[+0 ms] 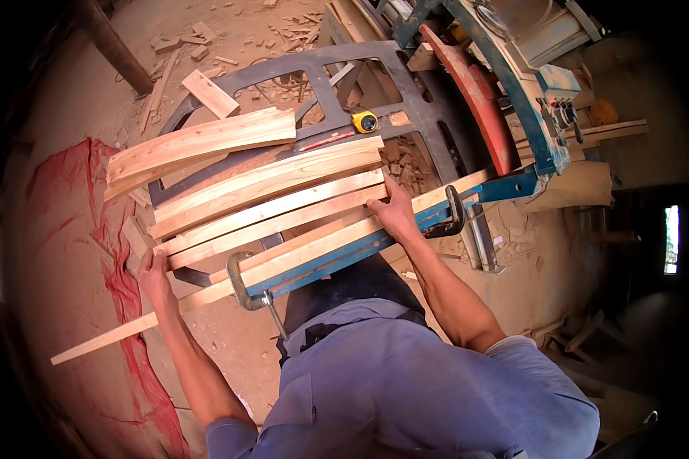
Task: The person arranges several wooden planks on a workbench, aligning them side by side. They use a pencil to mark measurements on the planks and adjust their positions repeatedly to ensure proper alignment.
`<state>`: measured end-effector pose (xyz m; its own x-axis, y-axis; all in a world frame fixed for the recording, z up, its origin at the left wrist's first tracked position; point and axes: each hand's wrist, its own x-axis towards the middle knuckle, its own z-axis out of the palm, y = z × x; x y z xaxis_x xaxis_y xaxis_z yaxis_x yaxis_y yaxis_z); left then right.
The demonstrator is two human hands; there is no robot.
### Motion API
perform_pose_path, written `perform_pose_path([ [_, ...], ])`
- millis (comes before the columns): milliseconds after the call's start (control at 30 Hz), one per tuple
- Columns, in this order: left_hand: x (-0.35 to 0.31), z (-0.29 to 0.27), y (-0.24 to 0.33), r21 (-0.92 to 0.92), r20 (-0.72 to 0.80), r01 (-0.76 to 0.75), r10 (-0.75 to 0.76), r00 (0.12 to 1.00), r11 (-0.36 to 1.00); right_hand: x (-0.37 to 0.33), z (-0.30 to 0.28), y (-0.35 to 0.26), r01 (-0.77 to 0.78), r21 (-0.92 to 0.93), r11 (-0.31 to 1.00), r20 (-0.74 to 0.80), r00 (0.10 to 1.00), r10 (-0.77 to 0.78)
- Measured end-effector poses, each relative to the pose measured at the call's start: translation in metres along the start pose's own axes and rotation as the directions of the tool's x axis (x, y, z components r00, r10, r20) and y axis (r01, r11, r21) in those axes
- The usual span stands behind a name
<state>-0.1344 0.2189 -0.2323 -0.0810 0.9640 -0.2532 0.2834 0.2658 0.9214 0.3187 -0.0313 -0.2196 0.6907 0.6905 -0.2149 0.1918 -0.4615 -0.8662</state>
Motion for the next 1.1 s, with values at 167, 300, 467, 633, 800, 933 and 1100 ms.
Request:
perform_pose_path([
  [167,0.007,-0.011,0.010,0.028,0.036,0.082,-0.083,0.996,0.996,0.011,-0.020,-0.015,-0.107,0.026,0.994,0.157,0.982,0.102],
  [300,0.039,-0.013,0.004,0.225,0.001,0.031,-0.032,0.999,0.974,0.055,-0.029,-0.004,-0.170,0.228,0.959,0.039,0.985,0.166],
  [467,0.066,-0.005,0.010,0.240,0.098,0.106,-0.133,0.986,0.965,0.065,-0.021,-0.034,-0.204,0.051,0.978,0.171,0.966,0.193],
  [633,0.049,-0.005,0.019,0.002,-0.021,0.091,-0.091,0.996,0.996,0.034,-0.022,-0.047,-0.063,0.208,0.976,-0.005,0.998,0.065],
  [800,0.021,-0.013,0.033,-0.300,-0.198,0.002,-0.065,0.978,0.954,0.002,-0.034,-0.091,-0.034,0.395,0.918,-0.155,0.983,0.103],
  [933,-0.003,-0.023,0.032,-0.474,-0.240,-0.123,0.007,0.971,0.872,-0.003,-0.048,-0.067,0.029,0.559,0.829,-0.191,0.977,0.094],
  [1100,-0.031,-0.020,0.012,-0.703,-0.163,-0.066,-0.070,0.984,0.708,-0.005,-0.048,-0.037,-0.041,0.802,0.596,-0.115,0.968,0.221],
])
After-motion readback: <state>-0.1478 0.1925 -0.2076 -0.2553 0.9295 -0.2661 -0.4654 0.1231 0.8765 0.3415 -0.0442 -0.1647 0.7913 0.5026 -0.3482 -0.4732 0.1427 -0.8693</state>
